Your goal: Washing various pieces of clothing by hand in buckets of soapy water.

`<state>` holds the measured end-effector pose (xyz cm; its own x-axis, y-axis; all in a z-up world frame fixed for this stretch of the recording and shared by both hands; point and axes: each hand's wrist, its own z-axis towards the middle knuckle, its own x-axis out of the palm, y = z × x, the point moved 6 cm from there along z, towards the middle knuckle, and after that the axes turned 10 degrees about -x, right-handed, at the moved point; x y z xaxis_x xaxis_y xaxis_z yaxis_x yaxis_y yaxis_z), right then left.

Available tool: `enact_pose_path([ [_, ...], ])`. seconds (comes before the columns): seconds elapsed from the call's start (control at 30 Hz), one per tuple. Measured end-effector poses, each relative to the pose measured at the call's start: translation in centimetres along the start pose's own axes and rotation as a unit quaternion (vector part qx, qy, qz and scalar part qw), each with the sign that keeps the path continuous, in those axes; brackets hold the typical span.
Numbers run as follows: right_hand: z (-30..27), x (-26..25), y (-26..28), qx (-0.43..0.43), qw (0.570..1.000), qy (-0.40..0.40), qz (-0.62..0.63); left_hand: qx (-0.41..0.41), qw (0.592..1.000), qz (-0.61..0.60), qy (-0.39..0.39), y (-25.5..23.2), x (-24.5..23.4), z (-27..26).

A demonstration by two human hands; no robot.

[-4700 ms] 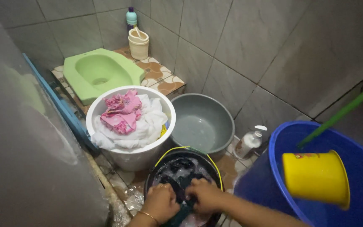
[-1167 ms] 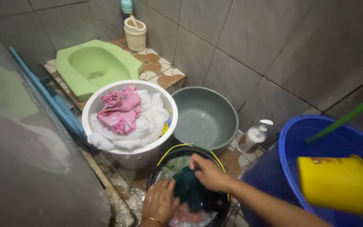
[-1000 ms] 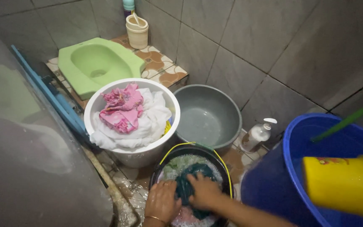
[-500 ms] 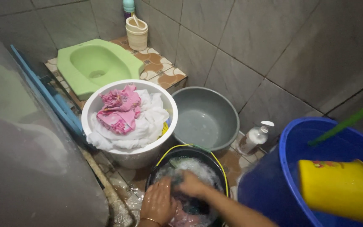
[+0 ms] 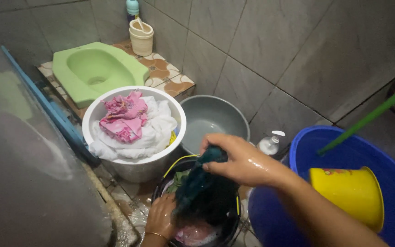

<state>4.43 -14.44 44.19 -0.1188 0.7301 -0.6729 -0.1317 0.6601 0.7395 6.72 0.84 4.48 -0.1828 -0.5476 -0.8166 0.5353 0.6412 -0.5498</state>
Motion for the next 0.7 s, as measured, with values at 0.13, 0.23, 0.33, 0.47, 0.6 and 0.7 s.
enact_pose_path([
  [0.13, 0.8, 4.2, -5.4, -0.062, 0.997, 0.020, -0.042, -0.004, 0.993, -0.039, -0.111, 2.2, 1.7, -0.9],
  [0.23, 0.7, 9.4, -11.6, -0.027, 0.998, 0.035, -0.044, 0.105, 0.978, -0.001, -0.178, -1.8, -3.2, -0.9],
  [0.33, -0.7, 16.1, -20.1, 0.097, 0.989, 0.086, -0.077, 0.076, 0.990, -0.022, -0.113, -3.7, -6.0, 0.3],
  [0.47, -1.2, 21.0, -21.9, 0.060, 0.984, 0.065, -0.157, 0.008, 0.999, -0.043, 0.025, -5.3, -8.1, 1.6],
  [0.6, -1.4, 25.4, -26.5, 0.218, 0.924, 0.189, -0.253, -0.032, 0.998, -0.045, 0.042, -5.6, -8.6, 2.0],
  [0.7, -1.7, 28.5, -33.4, 0.190, 0.955, 0.136, -0.185, 0.001, 0.998, -0.049, 0.033, -6.1, -8.9, 1.8],
])
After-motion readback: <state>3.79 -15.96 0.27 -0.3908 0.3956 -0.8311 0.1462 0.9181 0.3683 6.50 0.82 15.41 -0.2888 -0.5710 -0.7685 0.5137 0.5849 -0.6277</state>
